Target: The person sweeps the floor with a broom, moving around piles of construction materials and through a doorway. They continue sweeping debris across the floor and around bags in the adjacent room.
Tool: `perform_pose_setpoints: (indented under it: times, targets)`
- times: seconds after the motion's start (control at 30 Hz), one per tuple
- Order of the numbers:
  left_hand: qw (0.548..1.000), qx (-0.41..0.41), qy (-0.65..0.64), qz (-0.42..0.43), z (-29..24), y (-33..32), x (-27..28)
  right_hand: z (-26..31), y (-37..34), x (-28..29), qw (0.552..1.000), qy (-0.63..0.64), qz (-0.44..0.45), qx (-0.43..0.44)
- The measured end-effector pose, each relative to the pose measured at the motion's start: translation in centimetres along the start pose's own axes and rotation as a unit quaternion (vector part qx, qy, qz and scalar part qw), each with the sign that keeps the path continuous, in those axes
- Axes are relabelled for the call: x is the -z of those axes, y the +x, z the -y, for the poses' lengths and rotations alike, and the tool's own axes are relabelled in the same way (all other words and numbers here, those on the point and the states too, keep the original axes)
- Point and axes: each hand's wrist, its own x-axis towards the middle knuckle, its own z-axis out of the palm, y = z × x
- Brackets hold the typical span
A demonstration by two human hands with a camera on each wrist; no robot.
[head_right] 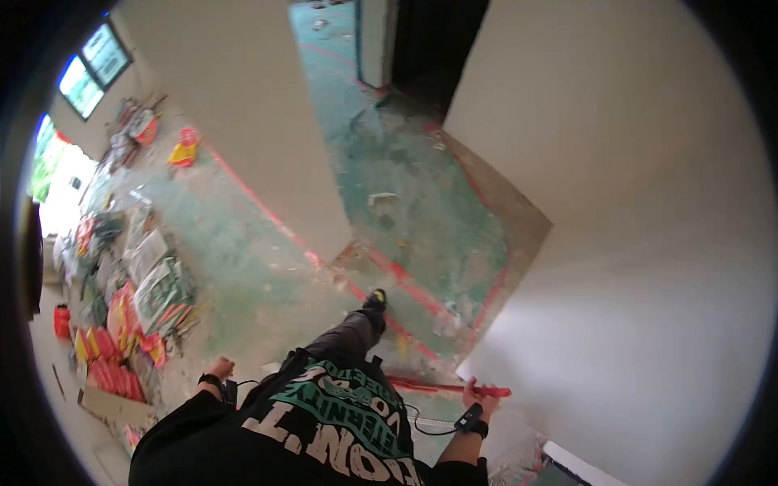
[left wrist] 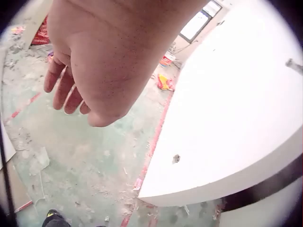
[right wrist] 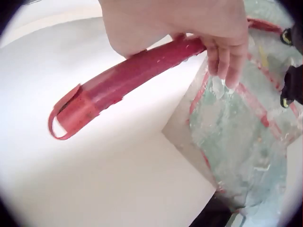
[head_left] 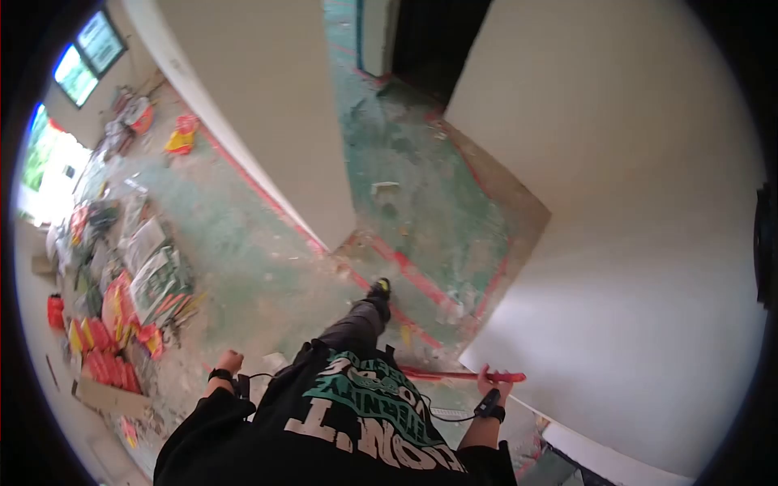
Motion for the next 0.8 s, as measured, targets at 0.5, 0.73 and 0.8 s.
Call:
perform_pose_setpoints:
  times: [0.5, 0.73, 0.8]
  targets:
    - [0.861, -0.494, -0.059, 0.102, -52.3, -2.2, 2.8, -0.4, -10.6, -28.3, 0.941, -0.144, 0.224, -0.208]
    - [0.928, -0.362, 0.074, -0.046, -38.2, 14.6, -1.3, -9.8, -6.8, -43.1, 0.864, -0.257, 0.391, -0.185]
    - [0.912, -0.316, 0.208, -0.159, -31.7, 11.2, 0.6, -13.1, -4.5, -46.7, 0.815, -0.368, 0.411, -0.179]
